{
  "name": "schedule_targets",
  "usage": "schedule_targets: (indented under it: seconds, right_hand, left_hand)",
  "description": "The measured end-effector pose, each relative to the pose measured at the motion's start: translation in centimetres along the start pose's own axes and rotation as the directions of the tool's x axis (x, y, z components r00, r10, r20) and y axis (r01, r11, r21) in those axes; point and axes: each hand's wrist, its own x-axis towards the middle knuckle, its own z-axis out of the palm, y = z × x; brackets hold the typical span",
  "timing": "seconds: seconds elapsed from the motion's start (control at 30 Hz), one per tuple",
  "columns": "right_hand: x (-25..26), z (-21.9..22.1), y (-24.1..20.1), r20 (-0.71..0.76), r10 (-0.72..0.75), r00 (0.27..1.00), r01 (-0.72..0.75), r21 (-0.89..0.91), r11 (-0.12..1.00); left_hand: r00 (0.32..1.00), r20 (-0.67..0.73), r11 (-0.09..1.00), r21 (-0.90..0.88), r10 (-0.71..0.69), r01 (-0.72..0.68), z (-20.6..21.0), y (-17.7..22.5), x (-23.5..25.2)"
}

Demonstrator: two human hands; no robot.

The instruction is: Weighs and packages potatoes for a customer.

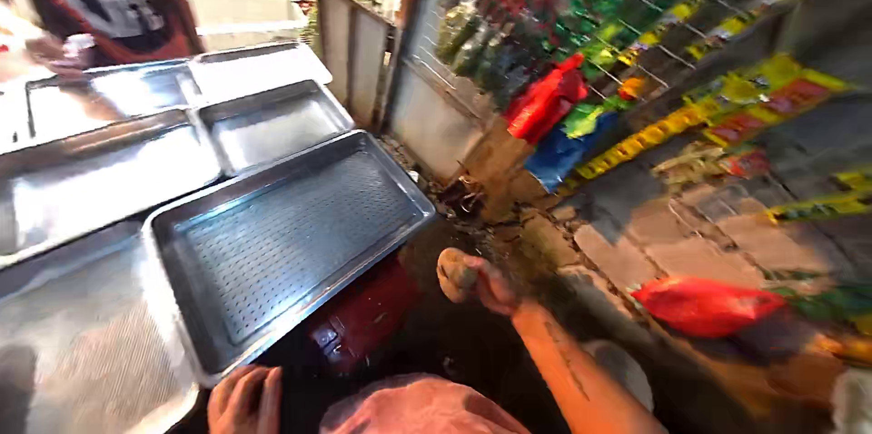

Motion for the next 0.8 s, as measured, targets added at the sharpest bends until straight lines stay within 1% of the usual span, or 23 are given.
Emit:
schedule_targets:
  seconds: [0.07,0.13,0.2,0.23,0.3,0.33,0.4,0.47,0.53,0.57,0.6,0.67,0.77,0.8]
  right_hand:
    - [-1.5,-3.0,-0.2,-0.127,-0.136,0.983,0.147,0.084,0.985]
    - [-3.0,-6.5,-0.6,-0.238,-0.249,0.939,0.286,0.139,0.948]
    - [-5.5,-9.7,-1.1,-0.355,-0.279,0.892,0.357,0.178,0.917]
    - [-6.6,-11.4,-1.7,-0.422,-0.284,0.861,0.387,0.18,0.904]
    - [-8.4,-14.9,-2.6,-0.535,-0.306,0.788,0.449,0.159,0.879]
    - [-9.1,-16.7,-3.0,-0.573,-0.326,0.752,0.485,0.147,0.862]
    - [-9.8,-21.0,-3.6,-0.583,-0.394,0.71,0.561,0.131,0.817]
    - [-9.9,-25.6,-4.1,-0.592,-0.426,0.684,0.594,0.113,0.796]
    - [-9.4,-30.3,-5.6,-0.62,-0.41,0.669,0.587,0.104,0.803]
    - [-9.3,-32.4,-6.1,-0.633,-0.381,0.674,0.57,0.117,0.813]
    - [-9.4,-34.2,-6.4,-0.649,-0.359,0.671,0.561,0.127,0.818]
    - [-10.1,-36.8,-7.0,-0.657,-0.355,0.665,0.564,0.131,0.815]
    - [-11.6,-40.4,-7.8,-0.622,-0.372,0.689,0.568,0.146,0.81]
    - [-12.1,-41.5,-7.7,-0.639,-0.357,0.681,0.568,0.153,0.809]
  left_hand:
    - [0.976,0.072,0.976,-0.075,0.208,-0.202,3.8,2.2,5.6]
    - [0.933,0.122,0.935,-0.149,0.34,-0.321,7.8,4.7,10.5]
    - [0.888,0.175,0.895,-0.224,0.425,-0.385,11.0,8.4,14.0]
    - [0.866,0.176,0.87,-0.267,0.467,-0.415,12.7,10.7,15.6]
    - [0.821,0.134,0.801,-0.353,0.555,-0.484,16.7,15.7,18.4]
    - [0.798,0.114,0.765,-0.391,0.592,-0.512,19.0,18.0,19.5]
    - [0.773,0.084,0.716,-0.449,0.629,-0.534,24.5,22.3,21.3]
    - [0.795,0.11,0.733,-0.478,0.596,-0.484,30.9,26.0,22.7]
    - [0.847,0.194,0.782,-0.525,0.495,-0.336,38.1,29.7,24.9]
    - [0.869,0.234,0.796,-0.55,0.436,-0.251,42.2,31.3,26.1]
    - [0.881,0.283,0.809,-0.564,0.38,-0.168,46.2,32.8,27.6]
    - [0.876,0.378,0.853,-0.518,0.299,-0.067,54.1,35.6,31.2]
    - [0.867,0.44,0.911,-0.41,0.234,-0.038,65.4,37.8,36.8]
    - [0.857,0.472,0.927,-0.375,0.209,-0.02,68.5,38.0,38.0]
